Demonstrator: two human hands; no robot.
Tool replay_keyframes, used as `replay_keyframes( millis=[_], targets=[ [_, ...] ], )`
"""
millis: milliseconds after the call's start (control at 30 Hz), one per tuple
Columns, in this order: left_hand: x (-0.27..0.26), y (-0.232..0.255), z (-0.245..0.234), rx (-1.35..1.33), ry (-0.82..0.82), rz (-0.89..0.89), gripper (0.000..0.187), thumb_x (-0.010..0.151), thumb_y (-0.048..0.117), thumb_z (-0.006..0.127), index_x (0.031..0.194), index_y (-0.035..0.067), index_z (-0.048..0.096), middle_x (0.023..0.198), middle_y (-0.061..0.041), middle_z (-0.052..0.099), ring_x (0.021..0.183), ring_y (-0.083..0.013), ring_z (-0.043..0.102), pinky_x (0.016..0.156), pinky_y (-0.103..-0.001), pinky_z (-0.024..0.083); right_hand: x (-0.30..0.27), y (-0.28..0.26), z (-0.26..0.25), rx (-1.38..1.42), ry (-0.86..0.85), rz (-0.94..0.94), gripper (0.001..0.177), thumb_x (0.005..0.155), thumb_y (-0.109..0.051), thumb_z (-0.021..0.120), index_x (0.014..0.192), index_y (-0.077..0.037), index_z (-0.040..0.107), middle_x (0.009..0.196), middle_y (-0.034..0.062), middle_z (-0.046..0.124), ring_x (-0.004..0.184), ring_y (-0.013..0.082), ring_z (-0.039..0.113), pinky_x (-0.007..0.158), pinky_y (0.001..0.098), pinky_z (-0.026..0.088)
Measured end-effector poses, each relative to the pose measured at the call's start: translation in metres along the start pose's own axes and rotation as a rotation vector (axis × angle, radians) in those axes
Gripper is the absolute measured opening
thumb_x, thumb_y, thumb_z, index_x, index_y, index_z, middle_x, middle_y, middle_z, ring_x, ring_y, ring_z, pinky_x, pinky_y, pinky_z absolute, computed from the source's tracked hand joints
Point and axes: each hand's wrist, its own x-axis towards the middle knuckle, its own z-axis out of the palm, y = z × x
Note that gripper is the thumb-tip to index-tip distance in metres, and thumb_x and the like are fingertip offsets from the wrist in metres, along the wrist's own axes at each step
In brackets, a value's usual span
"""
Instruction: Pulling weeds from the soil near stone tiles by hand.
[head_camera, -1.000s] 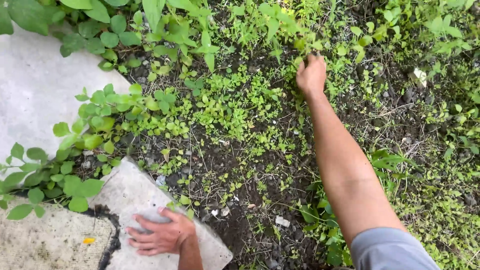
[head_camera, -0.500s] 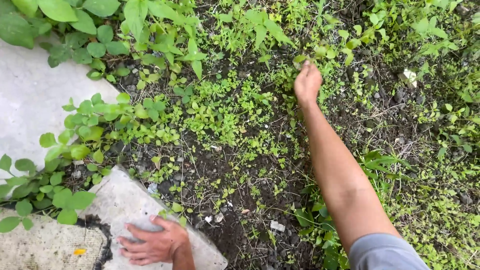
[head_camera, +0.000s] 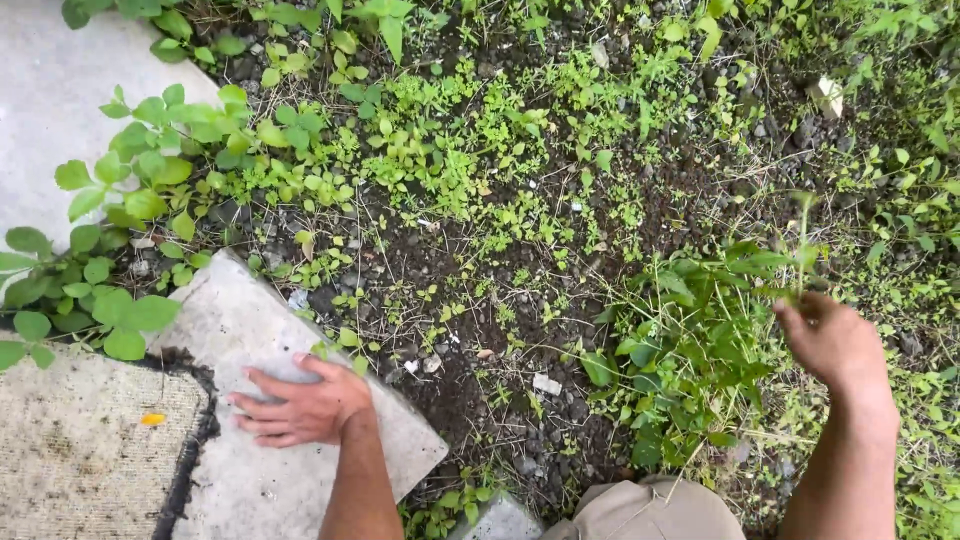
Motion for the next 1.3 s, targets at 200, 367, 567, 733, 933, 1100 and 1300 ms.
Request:
replay_keyframes(
  millis=[200,367,567,733,933,1100,1300],
  targets=[
    [0.002,0.004,-0.004,0.01,-0.064,-0.041,0.071,0.109,0.057,0.03,0.169,0.018,0.03,0.173,-0.019,0.013,0.16,-0.0439,0.011,0.126,-0.069,0.007,-0.038,-0.079,-0.008,0.299,0.092,-0.203,0.046,0.102,-0.027,0.06,0.141,-0.002,0.057,0.137,0.0197,0.064,0.121,0.0359,0.063,0.104,0.0516,0.051],
    [0.001,0.007,-0.006,0.014,-0.092,-0.054,0.07,0.11,0.056,0.036,0.169,0.02,0.029,0.173,-0.018,0.012,0.159,-0.0456,0.011,0.126,-0.07,0.009,0.058,-0.18,0.045,0.357,0.081,-0.456,0.036,0.102,-0.02,0.061,0.134,-0.002,0.061,0.132,0.0159,0.067,0.12,0.0299,0.064,0.107,0.0434,0.05],
    [-0.001,0.003,0.002,0.001,0.019,-0.002,0.073,0.109,0.06,0.027,0.167,0.016,0.037,0.171,-0.02,0.021,0.157,-0.0462,0.017,0.124,-0.072,0.013,0.131,-0.265,0.095,0.357,0.077,-0.441,0.038,0.1,-0.025,0.071,0.132,-0.005,0.064,0.094,0.0037,0.072,0.066,0.009,0.059,0.061,0.0196,0.057],
    [-0.001,0.003,0.001,-0.001,0.0,-0.008,0.07,0.11,0.059,0.031,0.167,0.017,0.035,0.171,-0.02,0.021,0.158,-0.044,0.014,0.124,-0.071,0.011,0.156,-0.281,0.11,0.411,0.096,-0.251,0.025,0.104,-0.016,0.063,0.127,-0.006,0.069,0.094,0.0104,0.078,0.045,0.0081,0.05,0.038,0.0149,0.041],
    [0.001,0.001,0.004,-0.005,0.003,-0.015,0.072,0.109,0.06,0.028,0.167,0.018,0.034,0.172,-0.018,0.02,0.158,-0.0448,0.014,0.124,-0.072,0.011,0.174,-0.266,0.122,0.151,0.173,-0.291,0.034,0.106,-0.016,0.063,0.135,0.002,0.06,0.078,0.0122,0.071,0.048,0.012,0.058,0.038,0.0172,0.054],
    [0.0,0.006,-0.004,-0.038,0.018,0.004,0.07,0.109,0.056,0.034,0.167,0.016,0.036,0.17,-0.022,0.022,0.156,-0.0459,0.014,0.123,-0.072,0.011,0.157,-0.251,0.117,0.131,0.182,-0.425,0.008,0.104,-0.003,0.061,0.107,0.004,0.065,0.091,0.0188,0.069,0.069,0.0244,0.069,0.057,0.0278,0.069],
    [0.0,0.008,-0.005,-0.01,-0.018,-0.016,0.069,0.111,0.053,0.036,0.169,0.017,0.032,0.171,-0.021,0.018,0.157,-0.0437,0.012,0.124,-0.072,0.011,0.079,-0.19,0.057,0.335,0.037,-0.398,0.017,0.11,-0.021,0.055,0.107,-0.007,0.063,0.092,0.005,0.066,0.075,0.0148,0.056,0.071,0.0275,0.049]
  ],
)
